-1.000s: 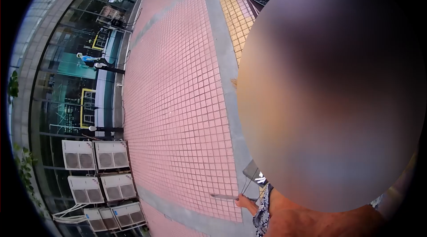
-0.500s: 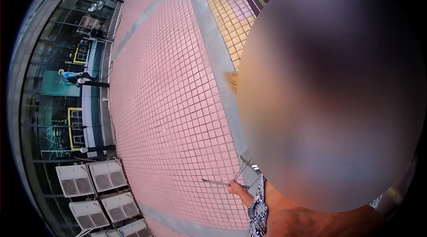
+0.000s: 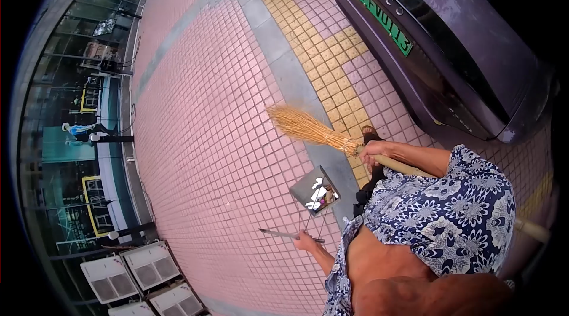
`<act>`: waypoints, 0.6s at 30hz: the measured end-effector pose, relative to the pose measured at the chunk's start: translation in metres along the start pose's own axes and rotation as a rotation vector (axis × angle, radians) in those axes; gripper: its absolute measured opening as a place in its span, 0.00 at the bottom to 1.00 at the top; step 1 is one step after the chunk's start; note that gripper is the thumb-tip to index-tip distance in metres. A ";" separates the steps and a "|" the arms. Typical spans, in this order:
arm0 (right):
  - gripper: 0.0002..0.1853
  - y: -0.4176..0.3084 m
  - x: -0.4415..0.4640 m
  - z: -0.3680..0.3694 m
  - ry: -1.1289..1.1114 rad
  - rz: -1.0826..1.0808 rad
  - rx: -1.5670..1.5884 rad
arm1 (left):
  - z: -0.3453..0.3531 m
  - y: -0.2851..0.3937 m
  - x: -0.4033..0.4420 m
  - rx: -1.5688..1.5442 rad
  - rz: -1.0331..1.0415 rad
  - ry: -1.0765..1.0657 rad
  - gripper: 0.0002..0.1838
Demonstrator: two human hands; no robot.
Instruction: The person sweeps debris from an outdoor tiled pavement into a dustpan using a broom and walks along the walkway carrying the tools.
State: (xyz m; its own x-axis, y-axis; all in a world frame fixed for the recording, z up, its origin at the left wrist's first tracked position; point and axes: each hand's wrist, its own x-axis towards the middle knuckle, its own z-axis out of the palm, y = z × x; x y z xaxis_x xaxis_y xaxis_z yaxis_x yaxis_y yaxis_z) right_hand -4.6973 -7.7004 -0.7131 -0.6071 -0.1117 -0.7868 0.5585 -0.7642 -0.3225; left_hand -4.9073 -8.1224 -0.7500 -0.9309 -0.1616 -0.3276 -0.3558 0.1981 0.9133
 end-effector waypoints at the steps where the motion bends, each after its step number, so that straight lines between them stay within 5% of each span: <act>1: 0.09 -0.029 -0.002 0.019 0.041 -0.049 -0.085 | 0.012 0.033 0.000 0.011 -0.019 0.005 0.09; 5: 0.13 -0.152 0.059 0.026 -0.118 0.170 0.010 | 0.063 0.124 0.037 0.033 -0.010 0.052 0.10; 12: 0.10 -0.331 0.124 -0.005 0.143 -0.144 0.182 | 0.181 0.225 0.169 0.116 -0.005 0.017 0.09; 13: 0.10 -0.373 0.072 -0.034 0.194 -0.138 0.204 | 0.196 0.234 0.126 0.111 -0.095 0.060 0.08; 18: 0.14 -0.433 0.022 -0.141 0.211 -0.320 0.619 | 0.276 0.260 0.190 0.237 -0.070 0.030 0.07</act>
State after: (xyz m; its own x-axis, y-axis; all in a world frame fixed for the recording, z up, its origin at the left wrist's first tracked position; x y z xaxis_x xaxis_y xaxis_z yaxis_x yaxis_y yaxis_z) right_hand -4.8722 -7.2824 -0.6649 -0.5306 0.2547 -0.8085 -0.0884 -0.9652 -0.2461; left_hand -5.1992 -7.8351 -0.6415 -0.9017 -0.2108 -0.3775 -0.4321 0.4063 0.8051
